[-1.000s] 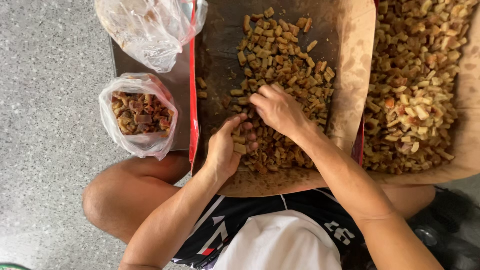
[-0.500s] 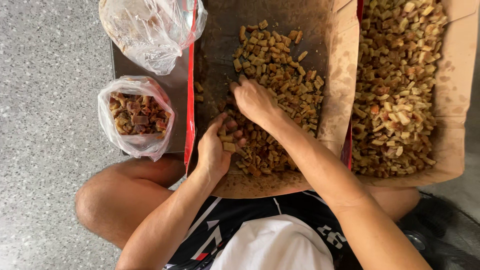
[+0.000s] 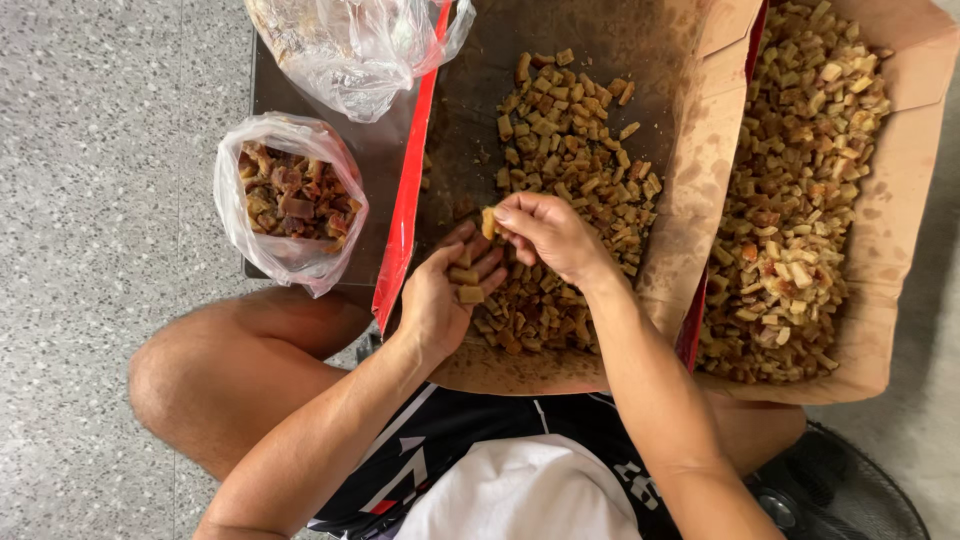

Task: The person sits on the floor and sorts small, cubed food items from a cardboard box into plastic bags. They pick up handfuls of the cubes, separate them by hand, and place the sorted portions into bags positioned to the left.

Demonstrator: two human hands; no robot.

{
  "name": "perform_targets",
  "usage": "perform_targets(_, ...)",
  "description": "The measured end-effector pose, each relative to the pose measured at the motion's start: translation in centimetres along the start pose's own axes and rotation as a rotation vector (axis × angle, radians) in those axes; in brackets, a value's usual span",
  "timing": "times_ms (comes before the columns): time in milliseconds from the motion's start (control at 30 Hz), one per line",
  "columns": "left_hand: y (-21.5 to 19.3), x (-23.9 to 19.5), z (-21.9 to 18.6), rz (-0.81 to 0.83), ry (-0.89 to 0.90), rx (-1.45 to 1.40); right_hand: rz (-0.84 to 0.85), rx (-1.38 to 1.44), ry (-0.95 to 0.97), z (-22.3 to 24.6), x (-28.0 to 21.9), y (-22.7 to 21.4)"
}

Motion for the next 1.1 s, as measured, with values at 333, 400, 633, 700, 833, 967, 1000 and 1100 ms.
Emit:
perform_targets(333,1.3,-1.2,-0.6,0.124,0.028,-0.041,0.225,1.075,-0.242,1.7,-4.4,1.8)
perform_targets(400,1.5,-1.3,-0.6,0.166,0.021,-0.092,0.184,1.132,-0.193,2.0,-5.0,2.2)
perform_targets(633,1.9,-2.7,0.6,0.295,0.016,-0.036,-0.156,0.537,-0.158,0.5,-5.7,4.9)
perform_targets(700,2.1,-3.4,1.7,0.321,0.057,0.115,-0.231,0.288,-0.184,0.2,-5.9,6.5)
perform_targets(833,2.4,-4.3,2.2,0.383,0.079,0.039,-0.553,-0.274,-0.277,0.7,-6.8,8.9)
perform_targets(967,2.8,-5.1,1.8,0.433,-0.045,-0.078,-0.683,-0.495,-0.534,2.0,-7.7,7.5)
perform_targets(1000,3.0,-5.2,1.8,0.446,-0.068,-0.056,-0.585,-0.284,-0.334,1.7,-7.6,6.6)
perform_targets(1100,3.4,-5.2,2.0,0.459,-0.12,-0.077,-0.295,0.35,0.045,0.5,-7.9,3.1)
Point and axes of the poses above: each hand's wrist, its own x-axis towards the middle knuckle, its own y-axis out of the palm, z = x × y, the point moved 2 cm from there along x, towards the middle knuckle, and after that the axes turned 15 degrees about -x, right-handed, at the moved point
